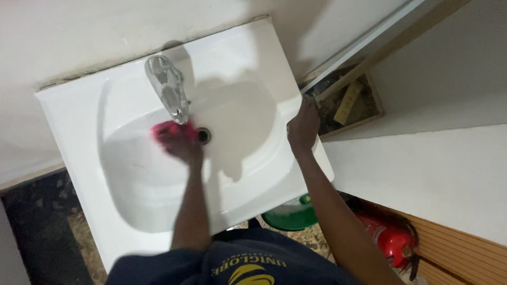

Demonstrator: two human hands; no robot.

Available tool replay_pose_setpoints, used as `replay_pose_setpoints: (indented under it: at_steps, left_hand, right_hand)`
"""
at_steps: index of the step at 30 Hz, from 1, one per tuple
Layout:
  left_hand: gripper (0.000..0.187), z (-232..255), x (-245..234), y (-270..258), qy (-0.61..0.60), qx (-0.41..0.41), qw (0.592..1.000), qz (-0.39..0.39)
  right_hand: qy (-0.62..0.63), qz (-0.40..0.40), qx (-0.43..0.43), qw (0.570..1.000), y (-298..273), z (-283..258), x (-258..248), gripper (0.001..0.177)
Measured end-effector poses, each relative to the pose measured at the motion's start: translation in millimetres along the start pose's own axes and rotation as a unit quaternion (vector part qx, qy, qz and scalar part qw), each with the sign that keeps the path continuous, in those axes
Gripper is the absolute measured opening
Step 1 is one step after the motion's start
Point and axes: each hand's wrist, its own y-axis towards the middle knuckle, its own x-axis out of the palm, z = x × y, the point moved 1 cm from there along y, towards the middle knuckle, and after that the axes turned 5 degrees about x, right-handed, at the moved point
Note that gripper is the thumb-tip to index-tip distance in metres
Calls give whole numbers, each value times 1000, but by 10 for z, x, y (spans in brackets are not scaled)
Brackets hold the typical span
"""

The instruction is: The person dips a pink cloth into a green bucket of soapy water and scrubs the white sink basin, faucet, and surrounding surfaces. The person then rinses the cloth in the bucket and continues cleaning.

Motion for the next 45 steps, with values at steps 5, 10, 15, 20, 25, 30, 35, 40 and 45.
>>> replay_pose_setpoints:
  at_steps: [5,10,15,20,25,30,35,40,45]
  left_hand:
    - [44,-841,1427,-734,576,-37,766,-283]
    - [59,178,2046,-1233,113,-354,854,-365]
    - [37,1488,777,-496,216,-469,808,-285]
    - [47,1923,-501,488,836,-129,487,-217]
    - [61,798,148,-422,787,-88,549,-267]
    - [76,435,1701,-1387,446,-229,701,-506]
    - [69,1447,1480,-786,-97,-552,784,-267]
    - [75,2255,195,680,734,-78,590,-326]
    - [115,1522,170,-181,828,-213,456,-247]
  right_hand:
    - [36,5,6,999,10,29,4,58]
    - [56,-25,28,998,-9,86,58,57]
    - [9,34,-15,999,-30,122,143,61]
    - [14,-6,11,1000,-38,150,128,63]
    - [21,7,8,1000,-58,131,116,59]
    - [50,2,27,998,-60,88,58,61]
    - [64,0,12,998,-67,61,-17,59]
    - [32,-14,24,999,-49,19,-27,58]
    - [22,15,-8,1000,-35,67,89,60]
